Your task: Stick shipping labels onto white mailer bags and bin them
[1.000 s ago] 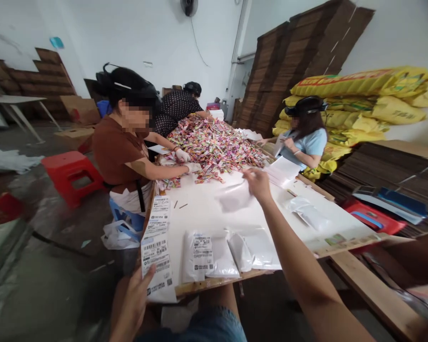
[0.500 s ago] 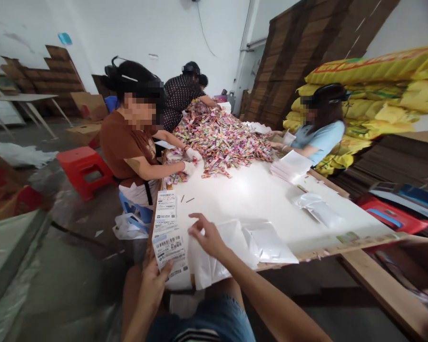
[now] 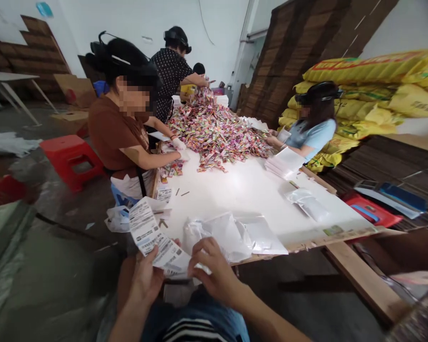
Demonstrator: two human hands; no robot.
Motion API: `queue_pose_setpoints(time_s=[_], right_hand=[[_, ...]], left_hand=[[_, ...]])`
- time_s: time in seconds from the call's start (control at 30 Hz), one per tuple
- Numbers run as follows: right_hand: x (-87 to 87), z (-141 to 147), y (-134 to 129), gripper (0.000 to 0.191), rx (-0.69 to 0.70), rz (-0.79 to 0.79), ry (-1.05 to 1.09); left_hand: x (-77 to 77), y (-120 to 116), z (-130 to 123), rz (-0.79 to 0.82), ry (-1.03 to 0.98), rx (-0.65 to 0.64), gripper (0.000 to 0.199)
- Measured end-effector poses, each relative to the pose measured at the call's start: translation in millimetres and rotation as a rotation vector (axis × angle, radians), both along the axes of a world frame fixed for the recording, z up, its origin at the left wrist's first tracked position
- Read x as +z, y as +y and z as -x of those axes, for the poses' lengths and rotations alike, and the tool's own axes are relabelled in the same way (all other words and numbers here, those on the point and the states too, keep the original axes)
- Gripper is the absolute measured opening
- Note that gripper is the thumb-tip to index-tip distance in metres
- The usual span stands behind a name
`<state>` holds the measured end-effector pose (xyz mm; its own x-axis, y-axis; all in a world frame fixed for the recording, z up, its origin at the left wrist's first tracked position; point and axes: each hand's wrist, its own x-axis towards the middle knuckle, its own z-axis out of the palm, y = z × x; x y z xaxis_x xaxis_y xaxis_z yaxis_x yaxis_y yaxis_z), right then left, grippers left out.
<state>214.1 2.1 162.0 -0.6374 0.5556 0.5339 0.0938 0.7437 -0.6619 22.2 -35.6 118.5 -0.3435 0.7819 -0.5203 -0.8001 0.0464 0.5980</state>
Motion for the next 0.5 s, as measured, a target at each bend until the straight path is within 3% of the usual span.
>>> queue_pose_setpoints(time_s=[0.1, 0.17, 0.23, 0.3, 0.4, 0.5], right_hand=[[35.4, -21.4, 25.2, 0.011, -0.084, 0.164, 0.272], [36.8, -26.4, 50.6, 0.012, -0.226, 0.218, 0.324], [15.4, -21.6, 73.4, 0.011, -0.293, 0.193, 0.120], [-20.1, -13.1, 86.8, 0.008, -0.316, 0.083, -0.189], [-70.1, -10.0, 87.6, 0.049, -0.396, -0.181, -0.433], [-97.3, -19.4, 79.9, 0.077, -0.260, -0.354, -0.562]], left_hand=[[-13.0, 1.5, 22.9, 0.063, 0.067, 0.240, 0.046], [-18.3, -0.2, 35.8, 0.066, 0.092, 0.307, 0.046], [-18.9, -3.9, 41.7, 0.045, 0.116, 0.242, 0.044], [-16.5, -9.0, 40.7, 0.021, 0.138, 0.143, 0.043], [-13.0, -16.7, 31.9, -0.009, 0.162, 0.059, 0.044], [-14.8, -19.4, 21.7, -0.010, 0.179, -0.014, 0.042]])
